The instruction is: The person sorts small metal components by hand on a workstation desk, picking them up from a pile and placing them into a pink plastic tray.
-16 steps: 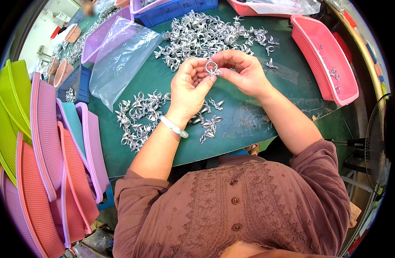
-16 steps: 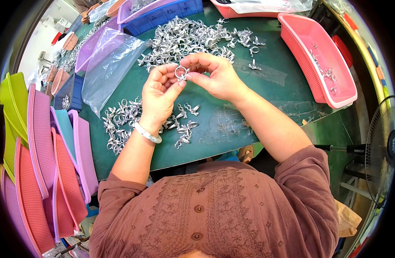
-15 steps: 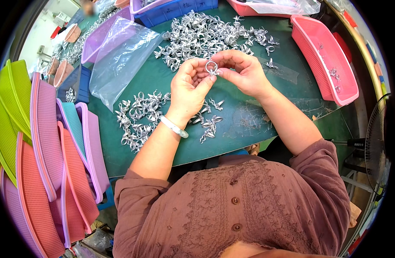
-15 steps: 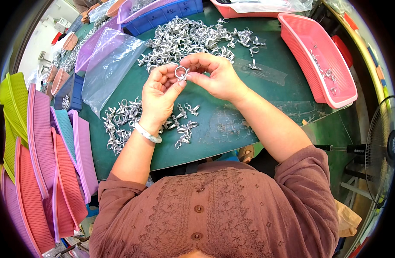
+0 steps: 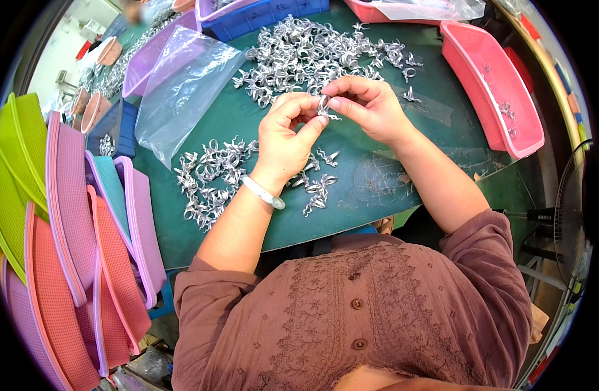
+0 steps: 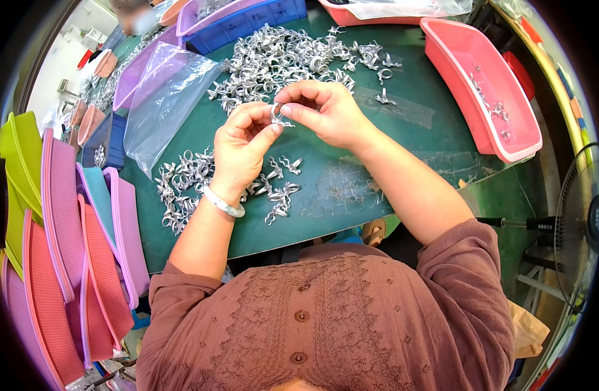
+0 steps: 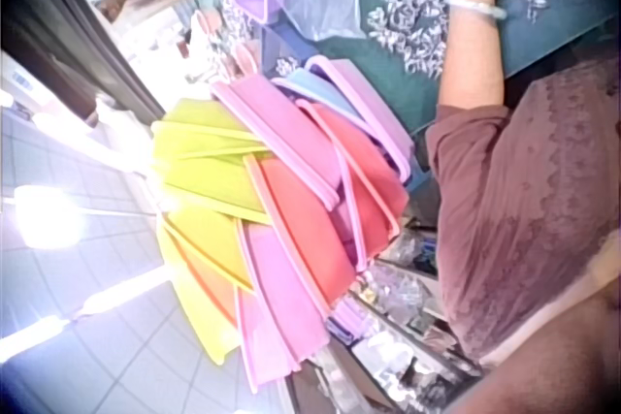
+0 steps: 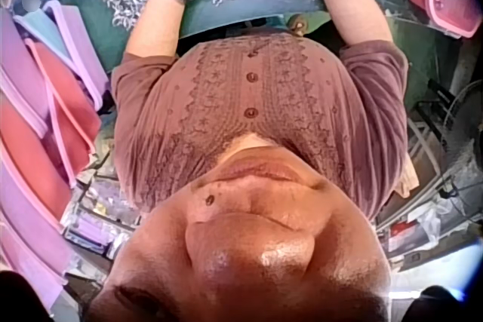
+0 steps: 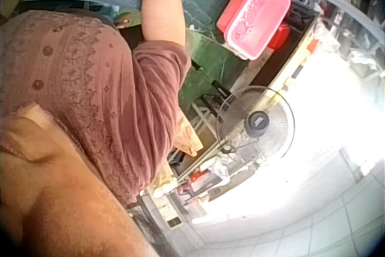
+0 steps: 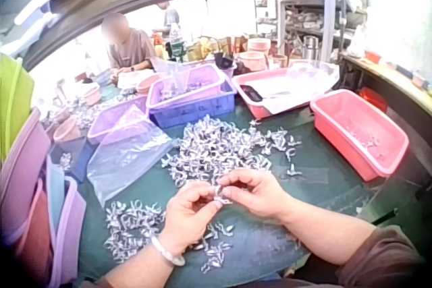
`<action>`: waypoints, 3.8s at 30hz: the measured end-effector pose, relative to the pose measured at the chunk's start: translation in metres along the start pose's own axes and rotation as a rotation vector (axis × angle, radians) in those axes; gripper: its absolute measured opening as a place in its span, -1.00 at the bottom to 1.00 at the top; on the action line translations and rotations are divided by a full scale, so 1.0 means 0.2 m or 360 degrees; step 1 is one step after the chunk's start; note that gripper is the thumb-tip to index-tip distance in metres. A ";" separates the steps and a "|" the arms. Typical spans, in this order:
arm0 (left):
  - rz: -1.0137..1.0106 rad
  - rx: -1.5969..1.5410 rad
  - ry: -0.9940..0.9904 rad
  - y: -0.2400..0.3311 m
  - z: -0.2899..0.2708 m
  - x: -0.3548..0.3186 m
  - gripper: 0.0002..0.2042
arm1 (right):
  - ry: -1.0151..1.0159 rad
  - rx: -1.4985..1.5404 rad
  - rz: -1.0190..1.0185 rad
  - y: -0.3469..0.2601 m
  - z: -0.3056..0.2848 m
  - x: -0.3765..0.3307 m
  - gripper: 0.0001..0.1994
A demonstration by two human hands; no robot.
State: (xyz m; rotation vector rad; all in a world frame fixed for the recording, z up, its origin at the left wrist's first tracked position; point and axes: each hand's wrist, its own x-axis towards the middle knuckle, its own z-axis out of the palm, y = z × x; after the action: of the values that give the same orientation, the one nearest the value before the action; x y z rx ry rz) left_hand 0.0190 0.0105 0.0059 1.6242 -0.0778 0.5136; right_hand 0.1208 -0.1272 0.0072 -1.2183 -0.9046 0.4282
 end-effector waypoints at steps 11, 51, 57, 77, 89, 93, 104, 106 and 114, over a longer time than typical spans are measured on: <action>0.0173 0.0481 -0.0084 0.01 -0.01 -0.01 -0.81 | -0.0123 -0.0078 0.0051 -0.02 -0.03 0.00 -0.89; -0.0013 0.1626 -0.0750 0.02 -0.05 0.33 -0.77 | 0.0367 -0.1267 -0.0414 0.07 -0.17 0.06 -0.89; -0.0053 0.1285 -0.0523 -0.07 -0.06 0.32 -0.89 | 0.0302 -0.1252 -0.0415 0.06 -0.16 0.06 -0.89; -0.0756 0.0047 -0.0088 0.00 -0.02 0.25 -0.87 | -0.0035 -0.0763 0.0039 0.08 -0.12 0.04 -0.88; -0.0723 0.0295 -0.0328 -0.06 -0.01 0.22 -0.85 | 0.0212 -0.0191 0.0471 0.04 -0.12 0.05 -0.88; -0.0880 0.0090 -0.0203 -0.02 0.01 0.23 -0.90 | 0.0236 -0.0049 0.0552 0.03 -0.12 0.05 -0.89; -0.0581 0.0824 -0.0120 -0.07 0.04 0.24 -0.85 | 0.0237 -0.0183 0.0534 0.02 -0.13 0.06 -0.91; -0.0445 0.0955 -0.0200 -0.11 0.03 0.22 -0.85 | 0.0246 -0.0018 0.0537 0.02 -0.13 0.06 -0.90; -0.0388 0.0495 -0.0045 0.05 0.03 0.16 -0.77 | 0.0202 0.0020 0.0268 0.01 -0.11 0.04 -0.90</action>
State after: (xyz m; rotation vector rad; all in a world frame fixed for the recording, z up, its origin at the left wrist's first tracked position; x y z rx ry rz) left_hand 0.0457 0.0113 0.0273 1.9135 0.1858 0.3247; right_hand 0.1425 -0.1337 0.0069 -1.3004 -0.6928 0.4845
